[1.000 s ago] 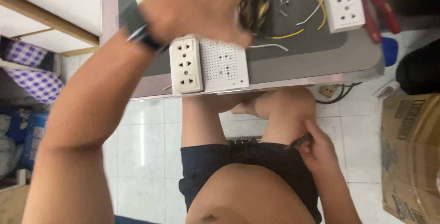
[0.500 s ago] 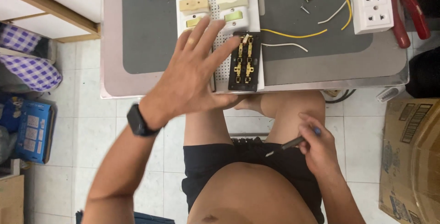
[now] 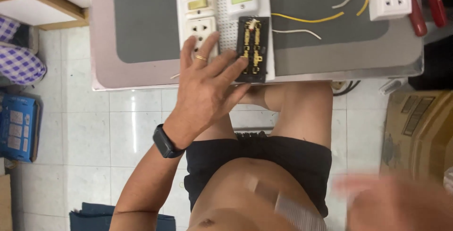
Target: The person is assembling an electrical panel by connecting wires to sockets and switches using a screwdriver.
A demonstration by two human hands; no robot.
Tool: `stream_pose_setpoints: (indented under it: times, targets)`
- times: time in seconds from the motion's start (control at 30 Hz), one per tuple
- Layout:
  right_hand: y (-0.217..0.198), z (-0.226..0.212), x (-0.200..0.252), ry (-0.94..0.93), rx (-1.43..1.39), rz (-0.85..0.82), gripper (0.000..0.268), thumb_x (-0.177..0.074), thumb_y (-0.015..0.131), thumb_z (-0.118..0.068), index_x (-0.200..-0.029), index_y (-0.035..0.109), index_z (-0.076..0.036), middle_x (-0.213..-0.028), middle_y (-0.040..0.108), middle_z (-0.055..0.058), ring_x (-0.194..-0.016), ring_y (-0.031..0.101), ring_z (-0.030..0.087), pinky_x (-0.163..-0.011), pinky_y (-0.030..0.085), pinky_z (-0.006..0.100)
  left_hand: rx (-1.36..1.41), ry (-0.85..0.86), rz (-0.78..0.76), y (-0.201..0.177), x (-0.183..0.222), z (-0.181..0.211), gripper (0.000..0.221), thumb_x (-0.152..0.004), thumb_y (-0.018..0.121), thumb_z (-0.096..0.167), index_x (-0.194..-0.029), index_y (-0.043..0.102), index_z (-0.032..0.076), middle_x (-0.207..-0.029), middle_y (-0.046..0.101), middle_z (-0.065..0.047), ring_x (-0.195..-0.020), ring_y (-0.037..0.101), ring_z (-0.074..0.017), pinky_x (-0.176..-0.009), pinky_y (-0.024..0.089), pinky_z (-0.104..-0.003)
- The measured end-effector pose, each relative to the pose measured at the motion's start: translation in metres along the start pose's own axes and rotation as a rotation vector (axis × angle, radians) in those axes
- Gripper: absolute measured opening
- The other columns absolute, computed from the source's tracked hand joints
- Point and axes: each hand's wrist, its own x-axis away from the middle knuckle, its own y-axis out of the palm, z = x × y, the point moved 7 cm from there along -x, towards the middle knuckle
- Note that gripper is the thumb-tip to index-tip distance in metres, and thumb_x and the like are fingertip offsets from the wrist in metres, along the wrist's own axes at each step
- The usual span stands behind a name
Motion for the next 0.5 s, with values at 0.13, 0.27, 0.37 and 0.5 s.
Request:
stream_pose_setpoints:
  times: [0.13,0.27,0.37,0.5]
  targets:
    - [-0.082,-0.13,0.083,-1.038,-0.545,1.374,0.034,-0.08,0.064,-0.005,-0.113,0.06,-0.007,-0.086,0.059,0.01,-0.071,0.068,0.018,-0.062,0.047,0.026,0.029,-0.022,0.003,0.0,0.003,0.0,0.028,-0.096,0.068,0.031,-0.11,0.067,0.006,-0.106,0.065,-0.009,-0.12,0.05,-0.0402,-0.102,0.03,-0.061]
    - [-0.132,-0.1,0.038,-1.179,-1.287,1.275,0.044,-0.094,0.06,-0.036,-0.129,0.056,-0.01,-0.064,0.049,0.007,-0.042,0.033,0.012,-0.059,0.053,0.027,-0.032,-0.005,-0.061,0.006,-0.006,0.006,0.036,-0.094,0.071,0.035,-0.119,0.06,0.012,-0.128,0.052,-0.014,-0.13,0.041,-0.0429,-0.103,0.032,-0.063]
    - [-0.156,-0.079,0.013,-1.192,-1.564,1.055,0.034,-0.091,0.063,-0.037,-0.117,0.059,-0.015,-0.073,0.06,0.002,-0.047,0.047,0.011,-0.05,0.04,0.02,-0.155,0.033,-0.187,0.022,-0.01,0.01,0.065,-0.091,0.08,0.046,-0.139,0.045,0.019,-0.148,0.04,-0.016,-0.138,0.038,-0.0429,-0.105,0.037,-0.064]
    - [-0.168,-0.086,0.005,-1.329,-1.637,0.904,0.018,-0.092,0.063,-0.022,-0.108,0.059,-0.016,-0.083,0.063,0.0,-0.056,0.053,0.012,-0.068,0.05,0.031,-0.205,0.018,-0.164,0.027,-0.013,0.013,0.058,-0.078,0.085,0.039,-0.126,0.061,0.016,-0.136,0.052,-0.015,-0.117,0.057,-0.0406,-0.101,0.038,-0.063]
